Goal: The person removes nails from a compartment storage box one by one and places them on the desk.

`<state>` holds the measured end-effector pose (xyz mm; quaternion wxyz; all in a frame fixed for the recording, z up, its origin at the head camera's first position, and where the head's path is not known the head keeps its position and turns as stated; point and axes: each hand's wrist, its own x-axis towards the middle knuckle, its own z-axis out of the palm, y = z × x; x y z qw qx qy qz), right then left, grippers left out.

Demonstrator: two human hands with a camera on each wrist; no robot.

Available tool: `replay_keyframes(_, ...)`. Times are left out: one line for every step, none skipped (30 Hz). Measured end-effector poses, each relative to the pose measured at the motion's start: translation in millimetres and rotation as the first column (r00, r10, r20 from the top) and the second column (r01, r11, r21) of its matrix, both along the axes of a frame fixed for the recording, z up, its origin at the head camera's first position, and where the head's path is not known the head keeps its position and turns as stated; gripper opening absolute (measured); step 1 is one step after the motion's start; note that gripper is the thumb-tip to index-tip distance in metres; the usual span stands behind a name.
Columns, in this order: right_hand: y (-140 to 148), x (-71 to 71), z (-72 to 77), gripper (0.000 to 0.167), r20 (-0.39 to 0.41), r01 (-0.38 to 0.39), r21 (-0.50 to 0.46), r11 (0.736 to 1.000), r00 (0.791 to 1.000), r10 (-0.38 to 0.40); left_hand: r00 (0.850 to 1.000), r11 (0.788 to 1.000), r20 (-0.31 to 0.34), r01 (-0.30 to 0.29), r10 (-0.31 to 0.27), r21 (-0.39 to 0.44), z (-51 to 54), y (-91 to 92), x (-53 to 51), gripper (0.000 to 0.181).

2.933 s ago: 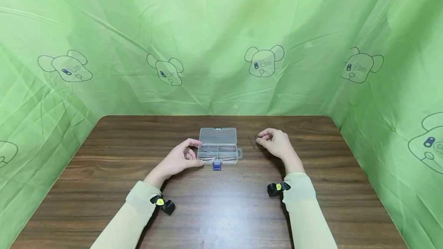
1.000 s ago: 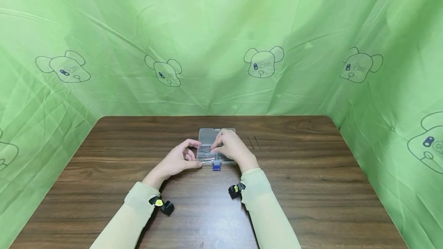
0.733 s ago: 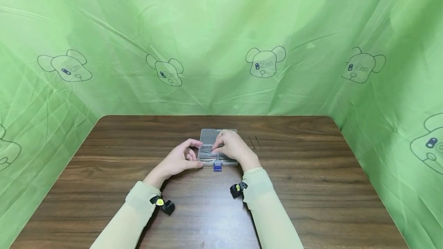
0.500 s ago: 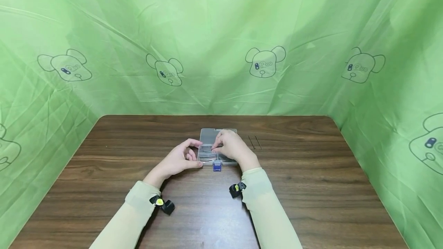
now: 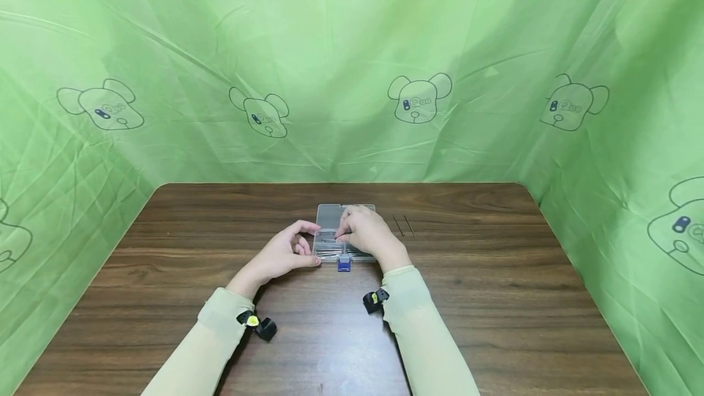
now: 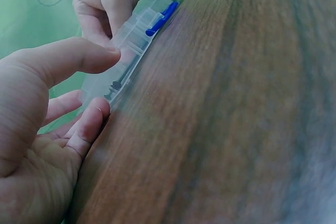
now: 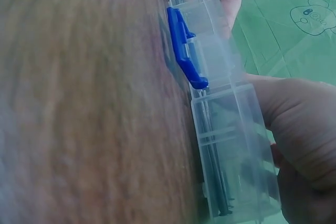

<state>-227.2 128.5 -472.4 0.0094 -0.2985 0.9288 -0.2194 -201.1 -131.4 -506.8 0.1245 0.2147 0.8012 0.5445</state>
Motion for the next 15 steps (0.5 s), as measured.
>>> replay_keyframes(-0.1, -0.2, 0.2, 0.006, -0.002, -0.002, 0.002, 1.000, 1.000, 0.002, 1.000, 1.000, 0.000, 0.000, 0.000, -0.001, 0.2, 0.1, -0.1, 0.070)
replay_keyframes(-0.1, -0.3, 0.2, 0.006, -0.004, -0.006, 0.006, 1.000, 1.000, 0.006, 1.000, 1.000, -0.001, 0.000, 0.000, -0.002, 0.8, 0.2, -0.2, 0.070)
replay_keyframes(0.1, -0.5, 0.4, 0.006, -0.007, -0.013, 0.010, 1.000, 1.000, 0.013, 1.000, 1.000, -0.001, -0.001, 0.001, -0.002, 0.9, 0.3, -0.2, 0.070)
replay_keyframes(0.2, -0.6, 0.6, 0.007, -0.004, -0.019, 0.011, 1.000, 1.000, 0.020, 1.000, 1.000, -0.002, -0.002, 0.002, -0.002, 0.9, 0.3, -0.2, 0.070)
replay_keyframes(0.4, -0.8, 0.7, 0.007, -0.004, -0.028, 0.012, 1.000, 1.000, 0.028, 1.000, 1.000, -0.002, -0.003, 0.003, -0.002, 0.9, 0.3, -0.2, 0.070)
replay_keyframes(0.7, -1.0, 0.9, 0.008, 0.000, -0.035, 0.010, 0.999, 0.999, 0.035, 1.000, 1.000, -0.003, -0.004, 0.004, -0.003, 1.1, 0.4, -0.2, 0.069)
replay_keyframes(1.2, -1.3, 0.9, 0.008, 0.003, -0.044, 0.008, 0.999, 0.999, 0.044, 1.000, 1.000, -0.003, -0.005, 0.005, -0.006, 1.3, 0.5, -0.2, 0.070)
replay_keyframes(1.8, -1.7, 0.8, 0.008, 0.007, -0.052, 0.003, 0.999, 0.999, 0.052, 1.000, 1.000, -0.004, -0.006, 0.006, -0.007, 1.3, 0.5, -0.3, 0.070)
replay_keyframes(2.5, -2.1, 0.7, 0.008, 0.012, -0.060, -0.005, 0.998, 0.998, 0.060, 1.000, 1.000, -0.004, -0.007, 0.007, -0.009, 1.2, 0.5, -0.3, 0.070)
replay_keyframes(3.4, -2.7, 0.5, 0.008, 0.021, -0.066, -0.017, 0.998, 0.998, 0.066, 1.000, 1.000, -0.004, -0.008, 0.008, -0.011, 1.4, 0.6, -0.3, 0.070)
replay_keyframes(4.4, -3.1, 0.4, 0.007, 0.030, -0.073, -0.033, 0.997, 0.997, 0.074, 1.000, 1.000, -0.003, -0.008, 0.008, -0.011, 1.4, 0.8, -0.3, 0.070)
replay_keyframes(5.6, -3.6, 0.1, 0.007, 0.042, -0.078, -0.050, 0.996, 0.996, 0.081, 1.000, 1.000, -0.003, -0.008, 0.008, -0.011, 1.3, 0.9, -0.3, 0.070)
replay_keyframes(7.0, -3.7, 0.1, 0.006, 0.051, -0.085, -0.064, 0.994, 0.995, 0.088, 1.000, 1.000, -0.001, -0.008, 0.008, -0.010, 1.1, 1.0, -0.4, 0.070)
replay_keyframes(8.3, -3.7, 0.3, 0.006, 0.062, -0.092, -0.081, 0.992, 0.993, 0.097, 1.000, 1.000, 0.000, -0.008, 0.008, -0.009, 0.9, 1.0, -0.4, 0.070)
replay_keyframes(9.5, -3.7, 0.7, 0.006, 0.071, -0.099, -0.096, 0.990, 0.992, 0.106, 1.000, 1.000, 0.002, -0.008, 0.008, -0.008, 1.0, 1.1, -0.2, 0.070)
